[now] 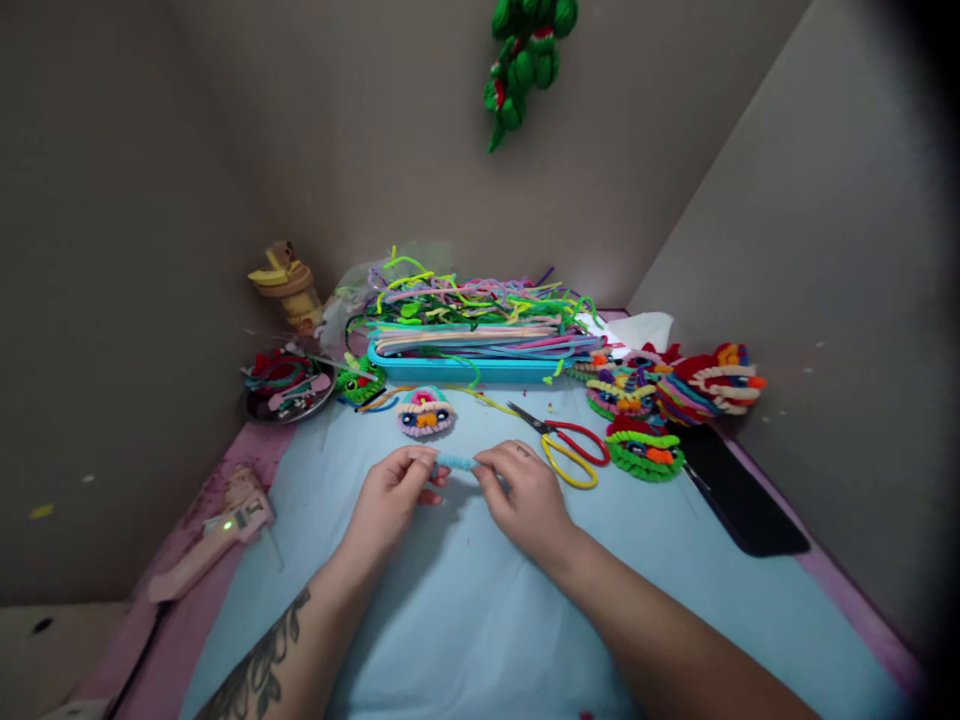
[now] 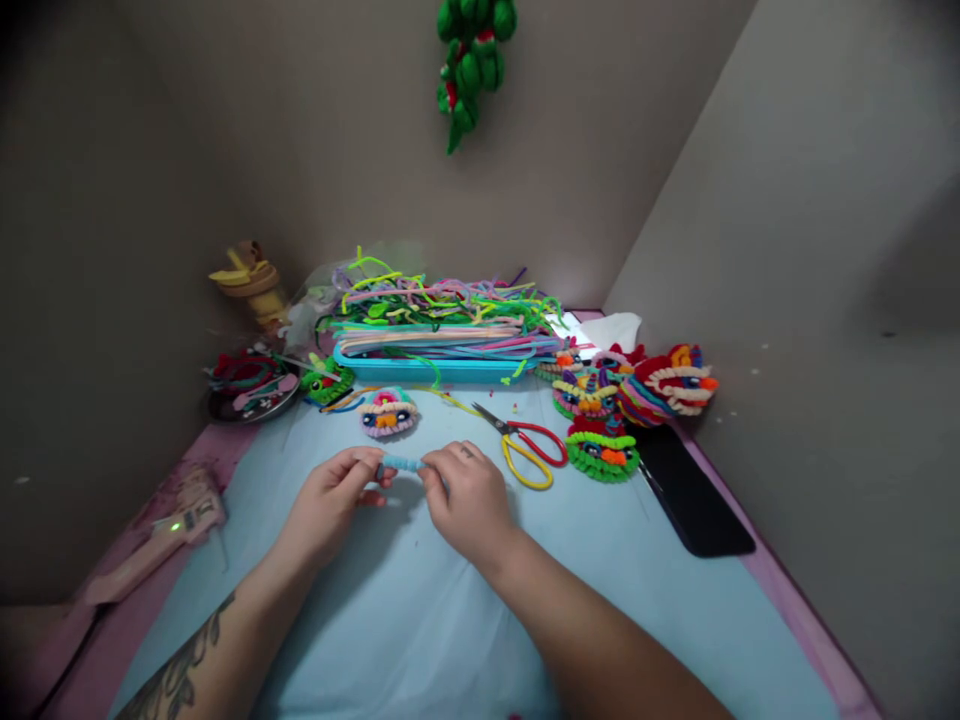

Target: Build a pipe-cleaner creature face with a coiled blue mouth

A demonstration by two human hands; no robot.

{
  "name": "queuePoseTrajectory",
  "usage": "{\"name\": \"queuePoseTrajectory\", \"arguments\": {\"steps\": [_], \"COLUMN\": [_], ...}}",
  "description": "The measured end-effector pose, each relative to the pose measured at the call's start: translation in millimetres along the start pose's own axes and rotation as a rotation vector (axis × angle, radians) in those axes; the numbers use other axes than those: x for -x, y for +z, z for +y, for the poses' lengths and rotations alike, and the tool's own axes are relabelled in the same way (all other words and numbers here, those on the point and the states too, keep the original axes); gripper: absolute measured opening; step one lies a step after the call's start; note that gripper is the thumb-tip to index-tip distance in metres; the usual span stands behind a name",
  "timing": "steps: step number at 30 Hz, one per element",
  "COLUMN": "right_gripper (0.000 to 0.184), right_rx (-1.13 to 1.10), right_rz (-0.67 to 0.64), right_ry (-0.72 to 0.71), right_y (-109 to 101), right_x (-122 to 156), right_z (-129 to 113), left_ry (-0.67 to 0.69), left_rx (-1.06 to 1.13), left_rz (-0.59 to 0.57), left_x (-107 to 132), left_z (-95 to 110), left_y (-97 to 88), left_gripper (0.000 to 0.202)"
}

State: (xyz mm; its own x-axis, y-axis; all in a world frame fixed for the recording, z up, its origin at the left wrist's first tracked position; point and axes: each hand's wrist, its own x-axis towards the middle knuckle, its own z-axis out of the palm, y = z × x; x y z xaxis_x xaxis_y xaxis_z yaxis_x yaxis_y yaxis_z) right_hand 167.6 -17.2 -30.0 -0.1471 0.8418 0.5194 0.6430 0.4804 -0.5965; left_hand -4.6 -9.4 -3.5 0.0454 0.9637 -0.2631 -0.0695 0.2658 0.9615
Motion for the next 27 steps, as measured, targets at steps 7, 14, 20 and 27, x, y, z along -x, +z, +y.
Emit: {"name": "queuePoseTrajectory", "arguments": {"steps": [7,14,20,27], "right_gripper": [0.014,0.014,0.013,0.009], "right_rx": [0.042,0.068,0.083,0.106], "right_rz": [0.032,0.043,0.068,0.052], "right_ry": [0.016,-0.006,-0.017,-0.047], "right_y": [-0.3,-1.2,-1.1,-0.3], "right_x": [-1.4,-1.7,-1.6,-0.7], "right_z": [-0.1,-0.3,-0.3,0.2], "left_ry": [-0.041,-0.104,-0.097,-0.081], "left_rx": [0.044,0.042,-0.037,-0.015], "left_rz": [-0.044,-0.069,-0.041,-0.016], "left_x": [-1.2,-3.9,-2.7,-1.9], "left_z": [-0.1,-2.9,-1.6,-0.5], "left_y": [-0.9,-4.0,-0.8,0.7], "left_gripper": [0.037,0.038,0.045,0.041]}}
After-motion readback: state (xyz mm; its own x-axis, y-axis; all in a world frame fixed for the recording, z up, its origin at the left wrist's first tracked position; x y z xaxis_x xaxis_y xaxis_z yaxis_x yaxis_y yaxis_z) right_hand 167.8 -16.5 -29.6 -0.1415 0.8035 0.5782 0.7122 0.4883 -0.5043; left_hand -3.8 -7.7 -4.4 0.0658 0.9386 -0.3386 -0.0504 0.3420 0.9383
